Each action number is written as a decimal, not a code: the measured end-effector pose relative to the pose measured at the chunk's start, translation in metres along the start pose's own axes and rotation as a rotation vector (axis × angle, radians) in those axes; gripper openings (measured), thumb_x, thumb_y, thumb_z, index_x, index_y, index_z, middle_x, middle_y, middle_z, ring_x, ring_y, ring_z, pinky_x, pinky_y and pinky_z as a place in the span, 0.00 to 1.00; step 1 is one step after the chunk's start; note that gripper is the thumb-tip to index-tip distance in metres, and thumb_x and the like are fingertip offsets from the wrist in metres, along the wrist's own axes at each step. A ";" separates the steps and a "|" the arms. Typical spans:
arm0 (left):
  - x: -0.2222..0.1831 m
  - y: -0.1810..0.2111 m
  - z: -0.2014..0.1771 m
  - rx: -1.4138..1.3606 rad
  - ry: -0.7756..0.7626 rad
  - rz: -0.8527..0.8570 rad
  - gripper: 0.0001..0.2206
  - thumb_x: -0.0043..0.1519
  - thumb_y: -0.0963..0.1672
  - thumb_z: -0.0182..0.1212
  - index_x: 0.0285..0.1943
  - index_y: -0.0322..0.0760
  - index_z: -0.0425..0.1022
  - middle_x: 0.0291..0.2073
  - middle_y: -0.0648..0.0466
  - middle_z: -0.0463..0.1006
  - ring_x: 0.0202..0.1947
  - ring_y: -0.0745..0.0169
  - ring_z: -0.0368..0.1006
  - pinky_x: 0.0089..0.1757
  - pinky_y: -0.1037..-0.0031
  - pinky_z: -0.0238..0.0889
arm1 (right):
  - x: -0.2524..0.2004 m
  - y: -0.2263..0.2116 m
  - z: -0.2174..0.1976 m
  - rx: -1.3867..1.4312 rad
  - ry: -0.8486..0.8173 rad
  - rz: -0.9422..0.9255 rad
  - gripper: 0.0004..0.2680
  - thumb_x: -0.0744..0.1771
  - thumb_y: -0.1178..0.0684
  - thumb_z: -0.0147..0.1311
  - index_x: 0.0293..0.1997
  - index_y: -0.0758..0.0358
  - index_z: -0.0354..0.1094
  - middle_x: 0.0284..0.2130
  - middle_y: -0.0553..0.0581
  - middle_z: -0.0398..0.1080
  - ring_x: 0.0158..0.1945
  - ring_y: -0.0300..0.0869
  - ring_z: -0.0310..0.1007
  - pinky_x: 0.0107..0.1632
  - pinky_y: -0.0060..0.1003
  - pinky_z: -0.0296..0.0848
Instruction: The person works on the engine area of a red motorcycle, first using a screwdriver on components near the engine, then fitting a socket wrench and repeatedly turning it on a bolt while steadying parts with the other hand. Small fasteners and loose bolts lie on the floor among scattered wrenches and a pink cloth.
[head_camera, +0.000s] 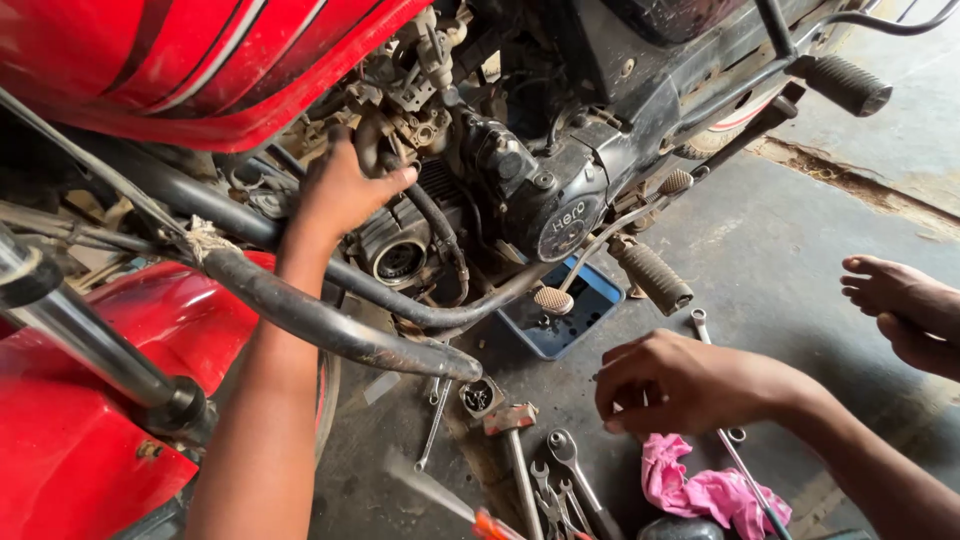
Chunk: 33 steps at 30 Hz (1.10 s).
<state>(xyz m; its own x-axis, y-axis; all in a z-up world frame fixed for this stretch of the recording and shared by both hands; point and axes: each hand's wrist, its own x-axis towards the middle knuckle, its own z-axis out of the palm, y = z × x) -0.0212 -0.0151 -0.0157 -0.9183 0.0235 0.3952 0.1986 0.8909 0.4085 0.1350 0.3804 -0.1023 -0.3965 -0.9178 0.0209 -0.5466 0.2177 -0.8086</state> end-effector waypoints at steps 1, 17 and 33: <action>-0.003 -0.017 0.010 0.036 0.008 0.056 0.41 0.55 0.52 0.81 0.67 0.22 0.60 0.53 0.30 0.74 0.55 0.33 0.71 0.52 0.53 0.63 | 0.000 0.005 -0.002 0.000 -0.011 0.095 0.07 0.64 0.49 0.61 0.36 0.60 0.76 0.30 0.53 0.76 0.32 0.39 0.77 0.34 0.38 0.79; -0.018 0.019 -0.002 0.070 0.001 0.117 0.36 0.56 0.53 0.76 0.66 0.27 0.63 0.56 0.32 0.76 0.59 0.32 0.71 0.56 0.56 0.63 | 0.250 0.165 0.369 -0.027 0.118 0.266 0.28 0.67 0.45 0.59 0.74 0.56 0.47 0.46 0.75 0.70 0.52 0.63 0.71 0.53 0.54 0.70; -0.023 0.028 -0.005 0.133 -0.003 -0.059 0.40 0.53 0.55 0.73 0.69 0.32 0.60 0.57 0.34 0.75 0.58 0.30 0.71 0.57 0.53 0.62 | 0.335 0.192 0.427 0.325 0.777 0.293 0.07 0.65 0.54 0.56 0.42 0.66 0.67 0.26 0.68 0.76 0.31 0.60 0.78 0.33 0.48 0.74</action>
<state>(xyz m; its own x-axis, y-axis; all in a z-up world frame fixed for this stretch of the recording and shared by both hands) 0.0074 0.0069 -0.0093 -0.9279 -0.0292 0.3716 0.0976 0.9431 0.3178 0.2128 -0.0269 -0.5013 -0.9404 -0.3296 0.0842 -0.1550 0.1950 -0.9685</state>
